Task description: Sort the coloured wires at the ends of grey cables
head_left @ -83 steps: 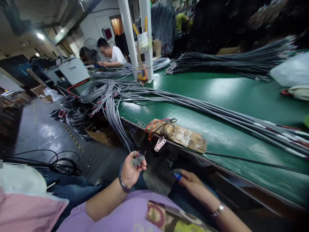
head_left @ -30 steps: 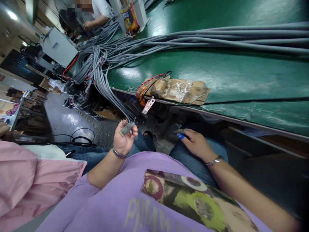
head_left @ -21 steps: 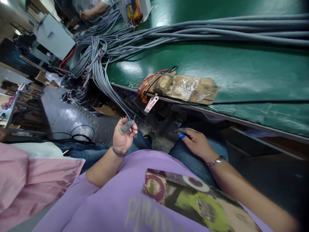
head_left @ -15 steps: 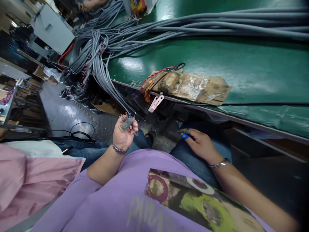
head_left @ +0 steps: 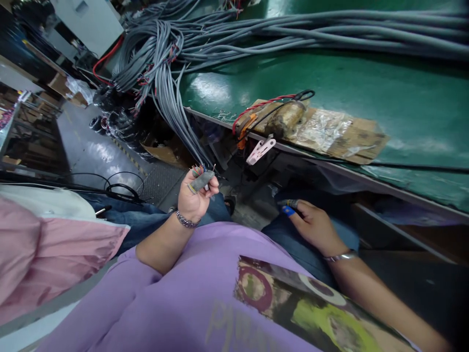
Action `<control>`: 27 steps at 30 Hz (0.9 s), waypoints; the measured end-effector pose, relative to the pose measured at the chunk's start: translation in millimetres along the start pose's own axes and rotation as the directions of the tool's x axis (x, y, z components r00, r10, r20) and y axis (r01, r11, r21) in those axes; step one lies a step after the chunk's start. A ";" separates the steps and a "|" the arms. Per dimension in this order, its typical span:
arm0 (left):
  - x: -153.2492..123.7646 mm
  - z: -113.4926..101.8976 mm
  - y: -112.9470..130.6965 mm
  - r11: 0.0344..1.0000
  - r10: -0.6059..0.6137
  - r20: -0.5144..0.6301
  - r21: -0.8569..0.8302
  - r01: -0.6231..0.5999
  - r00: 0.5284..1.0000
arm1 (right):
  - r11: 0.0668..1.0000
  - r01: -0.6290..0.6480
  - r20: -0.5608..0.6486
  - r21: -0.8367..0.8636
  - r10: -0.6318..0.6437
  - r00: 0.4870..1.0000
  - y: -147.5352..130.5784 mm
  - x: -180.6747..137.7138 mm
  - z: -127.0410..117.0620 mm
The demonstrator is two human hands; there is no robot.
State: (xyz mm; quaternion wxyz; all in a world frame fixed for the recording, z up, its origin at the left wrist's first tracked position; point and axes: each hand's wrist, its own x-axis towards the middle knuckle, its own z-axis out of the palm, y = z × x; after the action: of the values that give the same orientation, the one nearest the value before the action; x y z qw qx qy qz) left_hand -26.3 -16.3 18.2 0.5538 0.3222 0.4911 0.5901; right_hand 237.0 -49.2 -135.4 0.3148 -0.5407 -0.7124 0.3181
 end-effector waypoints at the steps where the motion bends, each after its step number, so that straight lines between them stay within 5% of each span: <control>1: -1.8 -0.2 0.3 1.000 0.000 0.006 -0.005 0.000 1.000 | 1.000 -0.002 -0.004 -0.001 0.002 1.000 -0.4 -0.8 -0.7; 18: 1.7 0.5 -8.1 0.999 -0.035 0.032 0.026 0.035 0.999 | 0.988 -0.008 -0.008 0.152 0.009 1.000 -10.4 10.0 -6.2; 21: 11.0 -4.7 -12.8 0.997 -0.068 0.044 0.036 0.066 0.997 | 0.960 -0.060 0.141 0.272 0.022 0.990 -31.2 19.0 -25.7; 25: 19.5 -13.4 -13.1 0.998 -0.066 0.007 0.006 0.066 0.998 | 0.937 -0.118 0.426 0.330 -0.036 0.904 -83.0 18.2 -74.0; 27: 22.8 -19.0 -13.4 0.997 -0.073 0.000 -0.004 0.073 0.997 | 0.925 -0.170 0.473 0.339 -0.011 0.881 -98.4 20.1 -101.6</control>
State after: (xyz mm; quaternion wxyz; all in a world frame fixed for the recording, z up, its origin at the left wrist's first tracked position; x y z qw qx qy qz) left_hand -43.4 0.2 -3.9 0.5758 0.3028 0.5013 0.5705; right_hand 257.1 -39.2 5.6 0.2170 -0.4084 -0.6706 0.5800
